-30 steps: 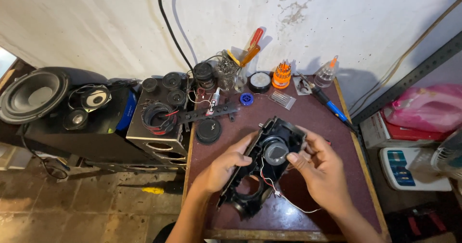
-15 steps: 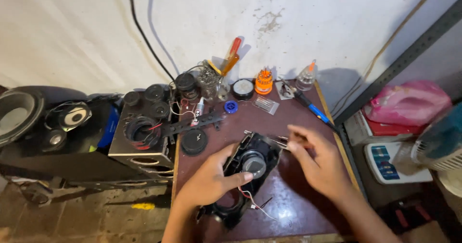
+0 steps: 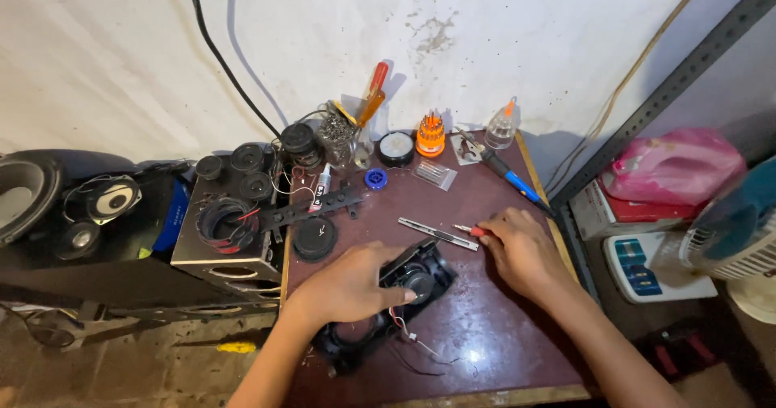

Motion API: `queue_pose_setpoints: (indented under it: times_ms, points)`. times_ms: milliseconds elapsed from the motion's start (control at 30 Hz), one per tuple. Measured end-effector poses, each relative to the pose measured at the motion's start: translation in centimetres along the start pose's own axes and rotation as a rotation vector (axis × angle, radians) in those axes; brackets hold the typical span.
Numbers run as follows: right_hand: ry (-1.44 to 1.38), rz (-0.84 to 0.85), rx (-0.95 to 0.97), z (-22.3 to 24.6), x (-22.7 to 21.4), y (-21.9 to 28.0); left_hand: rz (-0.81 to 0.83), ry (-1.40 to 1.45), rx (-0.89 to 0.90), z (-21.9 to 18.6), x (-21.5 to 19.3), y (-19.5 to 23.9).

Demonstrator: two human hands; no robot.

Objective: The person uses a screwdriver to tighten screws on a speaker assembly, then uses a utility knife to trim excess material around the speaker cone. The person continues to adjust and tighten components on the speaker.

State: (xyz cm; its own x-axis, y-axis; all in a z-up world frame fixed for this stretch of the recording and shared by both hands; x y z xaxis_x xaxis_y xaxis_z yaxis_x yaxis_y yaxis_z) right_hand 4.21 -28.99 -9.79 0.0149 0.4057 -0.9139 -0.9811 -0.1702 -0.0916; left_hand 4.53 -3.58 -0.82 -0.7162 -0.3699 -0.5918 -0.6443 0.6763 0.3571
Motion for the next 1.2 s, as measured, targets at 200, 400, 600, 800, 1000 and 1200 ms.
queue_pose_setpoints:
  times_ms: [200,400,600,800,1000,1200]
  points:
    - [-0.148,-0.022,0.049,-1.1,-0.2,0.5,0.035,-0.076,0.023,0.2,0.1,0.1]
    - [-0.539,-0.006,0.166,-0.1,-2.3,1.8,0.075,-0.237,-0.033,-1.8,-0.3,1.1]
    - [-0.568,0.065,0.141,3.2,-4.6,4.7,0.031,-0.356,-0.074,-0.9,1.1,1.1]
    - [-0.103,0.122,-0.083,8.2,-5.0,6.6,-0.065,-0.311,0.029,0.2,2.0,1.0]
    - [0.018,-0.035,-0.200,10.2,-2.7,6.9,-0.099,-0.380,0.004,0.5,2.8,1.0]
    - [-0.005,0.002,-0.173,10.4,-1.3,6.7,-0.184,-0.440,0.072,0.5,3.4,1.4]
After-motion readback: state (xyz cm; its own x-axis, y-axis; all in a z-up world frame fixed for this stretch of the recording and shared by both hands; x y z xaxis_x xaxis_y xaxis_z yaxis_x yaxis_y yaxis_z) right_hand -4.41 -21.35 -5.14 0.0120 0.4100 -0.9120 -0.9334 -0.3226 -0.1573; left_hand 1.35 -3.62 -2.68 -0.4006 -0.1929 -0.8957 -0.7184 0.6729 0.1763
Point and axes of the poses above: each hand's wrist, its own y-axis away from the middle knuckle, its own x-axis out of the palm, z = x × y, the point moved 6 cm from there along -y, towards the middle knuckle, and after that the axes turned 8 degrees about z, right-handed, at the moved point
